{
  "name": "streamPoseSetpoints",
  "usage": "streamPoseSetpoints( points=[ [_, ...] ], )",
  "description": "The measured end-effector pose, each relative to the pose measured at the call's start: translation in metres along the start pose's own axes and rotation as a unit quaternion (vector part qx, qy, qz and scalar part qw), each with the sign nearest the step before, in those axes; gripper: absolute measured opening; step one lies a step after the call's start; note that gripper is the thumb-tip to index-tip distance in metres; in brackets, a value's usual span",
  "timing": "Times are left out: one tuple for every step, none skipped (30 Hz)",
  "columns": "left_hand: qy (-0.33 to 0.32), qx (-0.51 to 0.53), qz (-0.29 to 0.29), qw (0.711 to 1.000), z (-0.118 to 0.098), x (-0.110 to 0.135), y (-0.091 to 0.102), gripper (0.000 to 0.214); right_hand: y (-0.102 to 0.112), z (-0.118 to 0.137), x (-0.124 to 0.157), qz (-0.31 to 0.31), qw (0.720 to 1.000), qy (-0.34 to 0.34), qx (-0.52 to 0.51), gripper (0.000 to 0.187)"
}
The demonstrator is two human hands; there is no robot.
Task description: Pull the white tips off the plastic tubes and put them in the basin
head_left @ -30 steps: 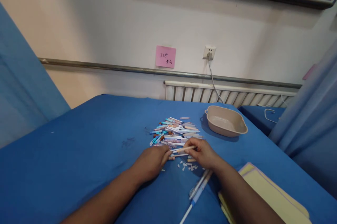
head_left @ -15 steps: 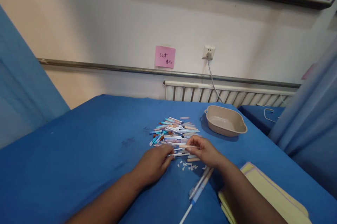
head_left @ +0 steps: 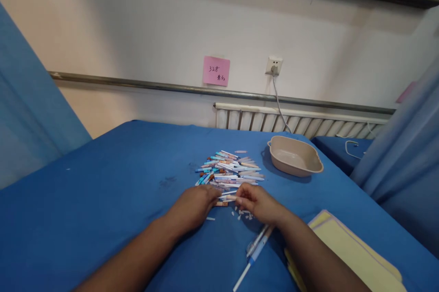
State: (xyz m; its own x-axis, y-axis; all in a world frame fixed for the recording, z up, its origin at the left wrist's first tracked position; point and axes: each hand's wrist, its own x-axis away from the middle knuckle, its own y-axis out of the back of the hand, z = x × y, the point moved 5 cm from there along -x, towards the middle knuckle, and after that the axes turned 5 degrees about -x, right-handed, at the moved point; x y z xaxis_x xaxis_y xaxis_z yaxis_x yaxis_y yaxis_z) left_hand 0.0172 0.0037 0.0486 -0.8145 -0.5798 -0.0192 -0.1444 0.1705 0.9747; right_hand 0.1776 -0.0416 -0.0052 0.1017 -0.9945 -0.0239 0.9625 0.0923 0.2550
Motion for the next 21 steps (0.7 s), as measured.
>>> streamPoseSetpoints(
  points=[
    [-0.014,-0.003,0.0,1.0,-0.004,0.0,-0.002,0.024,0.001,0.003,0.0,-0.009,1.0,0.0,-0.028,0.021],
    [-0.028,-0.008,0.005,1.0,-0.009,0.0,-0.004,0.025,0.002,0.005,-0.001,-0.017,0.998,-0.001,-0.056,0.024],
    [-0.039,-0.012,0.013,0.999,-0.014,0.0,-0.007,0.026,0.002,0.006,-0.001,-0.021,0.996,-0.001,-0.081,0.027],
    [-0.042,-0.013,0.018,0.999,-0.018,-0.001,-0.01,0.026,0.002,0.007,-0.001,-0.019,0.995,-0.003,-0.103,0.029],
    [-0.037,-0.013,0.021,0.999,-0.021,-0.001,-0.012,0.025,0.0,0.007,-0.002,-0.012,0.993,-0.006,-0.119,0.031],
    [-0.028,-0.015,0.021,0.999,-0.022,-0.002,-0.015,0.023,-0.002,0.007,-0.002,-0.001,0.992,-0.011,-0.129,0.033],
    [-0.018,-0.018,0.022,0.999,-0.023,-0.002,-0.016,0.021,-0.005,0.005,-0.002,0.008,0.991,-0.016,-0.131,0.034],
    [-0.011,-0.022,0.025,0.999,-0.024,-0.003,-0.018,0.02,-0.006,0.003,-0.002,0.014,0.991,-0.02,-0.128,0.035],
    [-0.005,-0.027,0.03,0.999,-0.023,-0.003,-0.018,0.019,-0.008,0.001,-0.002,0.018,0.992,-0.024,-0.122,0.035],
    [0.0,-0.032,0.036,0.999,-0.022,-0.003,-0.018,0.019,-0.009,-0.001,-0.002,0.019,0.993,-0.028,-0.114,0.034],
    [0.004,-0.038,0.039,0.999,-0.019,-0.002,-0.017,0.019,-0.009,-0.003,-0.002,0.019,0.994,-0.03,-0.106,0.032],
    [0.007,-0.043,0.038,0.998,-0.016,-0.001,-0.015,0.018,-0.009,-0.004,-0.002,0.017,0.995,-0.032,-0.097,0.029],
    [0.011,-0.048,0.034,0.998,-0.012,-0.001,-0.012,0.019,-0.009,-0.005,-0.002,0.015,0.996,-0.034,-0.086,0.026],
    [0.015,-0.054,0.027,0.998,-0.008,0.0,-0.007,0.019,-0.009,-0.006,-0.002,0.012,0.997,-0.035,-0.07,0.022],
    [0.02,-0.058,0.021,0.998,-0.004,0.001,-0.003,0.02,-0.008,-0.006,-0.001,0.008,0.998,-0.035,-0.053,0.019],
    [0.027,-0.062,0.018,0.998,0.0,0.002,0.001,0.022,-0.008,-0.007,-0.001,0.005,0.999,-0.035,-0.036,0.015],
    [0.034,-0.065,0.017,0.997,0.003,0.002,0.005,0.024,-0.008,-0.007,-0.001,0.003,0.999,-0.035,-0.022,0.013],
    [0.041,-0.067,0.017,0.997,0.006,0.003,0.008,0.025,-0.008,-0.008,-0.001,0.001,0.999,-0.035,-0.009,0.011],
    [0.046,-0.066,0.015,0.997,0.008,0.002,0.009,0.027,-0.008,-0.007,-0.001,-0.003,0.999,-0.032,0.003,0.01],
    [0.045,-0.061,0.013,0.997,0.008,0.002,0.01,0.027,-0.007,-0.007,-0.001,-0.008,0.999,-0.027,0.017,0.009],
    [0.038,-0.052,0.01,0.998,0.007,0.001,0.009,0.027,-0.006,-0.006,-0.001,-0.013,0.999,-0.021,0.035,0.01]
  ],
)
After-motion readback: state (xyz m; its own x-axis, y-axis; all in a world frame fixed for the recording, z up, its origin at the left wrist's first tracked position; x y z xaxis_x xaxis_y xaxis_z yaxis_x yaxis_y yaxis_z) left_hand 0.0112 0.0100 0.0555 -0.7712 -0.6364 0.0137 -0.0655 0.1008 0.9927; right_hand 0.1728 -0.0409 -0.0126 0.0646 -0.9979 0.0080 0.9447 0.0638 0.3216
